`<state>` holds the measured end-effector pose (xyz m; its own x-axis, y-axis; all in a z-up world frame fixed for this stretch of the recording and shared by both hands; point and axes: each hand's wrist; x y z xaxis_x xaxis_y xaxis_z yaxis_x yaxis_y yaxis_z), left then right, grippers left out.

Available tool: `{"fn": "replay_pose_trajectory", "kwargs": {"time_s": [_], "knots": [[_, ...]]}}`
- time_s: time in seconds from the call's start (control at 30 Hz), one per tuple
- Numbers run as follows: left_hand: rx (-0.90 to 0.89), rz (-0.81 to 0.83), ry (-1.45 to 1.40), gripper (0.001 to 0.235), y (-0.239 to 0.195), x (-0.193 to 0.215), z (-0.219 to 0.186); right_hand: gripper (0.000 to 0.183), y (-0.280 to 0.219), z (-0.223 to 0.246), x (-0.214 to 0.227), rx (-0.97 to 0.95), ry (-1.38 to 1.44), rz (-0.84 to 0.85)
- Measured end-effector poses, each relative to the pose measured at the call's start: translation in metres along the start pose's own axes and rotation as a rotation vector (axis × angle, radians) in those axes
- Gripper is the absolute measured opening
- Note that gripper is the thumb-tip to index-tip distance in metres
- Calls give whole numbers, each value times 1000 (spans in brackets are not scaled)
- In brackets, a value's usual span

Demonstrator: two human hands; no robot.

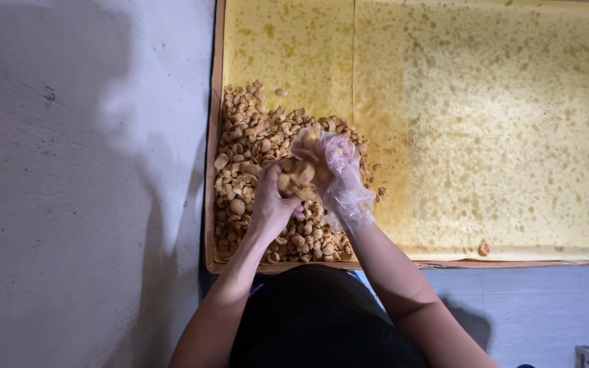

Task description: The person scoops cashews from a large yellow tray into clear plastic bags, weighs each bag on a digital scale, and places the filled bags into a blue crate. The process is repeated multiple times.

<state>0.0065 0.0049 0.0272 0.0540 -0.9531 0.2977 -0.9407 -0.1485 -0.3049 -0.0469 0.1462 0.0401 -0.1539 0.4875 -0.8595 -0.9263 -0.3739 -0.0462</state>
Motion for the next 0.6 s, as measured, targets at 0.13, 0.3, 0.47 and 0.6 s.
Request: {"fn": "replay_pose_trajectory", "kwargs": {"time_s": [0.13,0.3,0.47,0.6], "knots": [[-128,-19,-14,80,-3,-10,-6,23,-10,1,7,256,-188,14],[-52,5,-74,74,-2,-22,2,18,-1,-13,12,473,-88,-66],[-257,-126,-27,52,4,-26,21,18,-8,-26,16,683,-300,-63],[-659,-257,333,50,6,-28,21,18,0,-34,7,801,-297,-105]]}}
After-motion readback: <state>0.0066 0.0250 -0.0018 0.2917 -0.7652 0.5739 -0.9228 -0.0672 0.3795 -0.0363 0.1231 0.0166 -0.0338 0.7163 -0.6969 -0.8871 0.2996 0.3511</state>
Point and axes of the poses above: each hand's wrist, its own y-axis towards the middle knuckle, its own x-axis out of the back of the hand, z = x × y, and after that the axes turned 6 degrees about y, right-handed
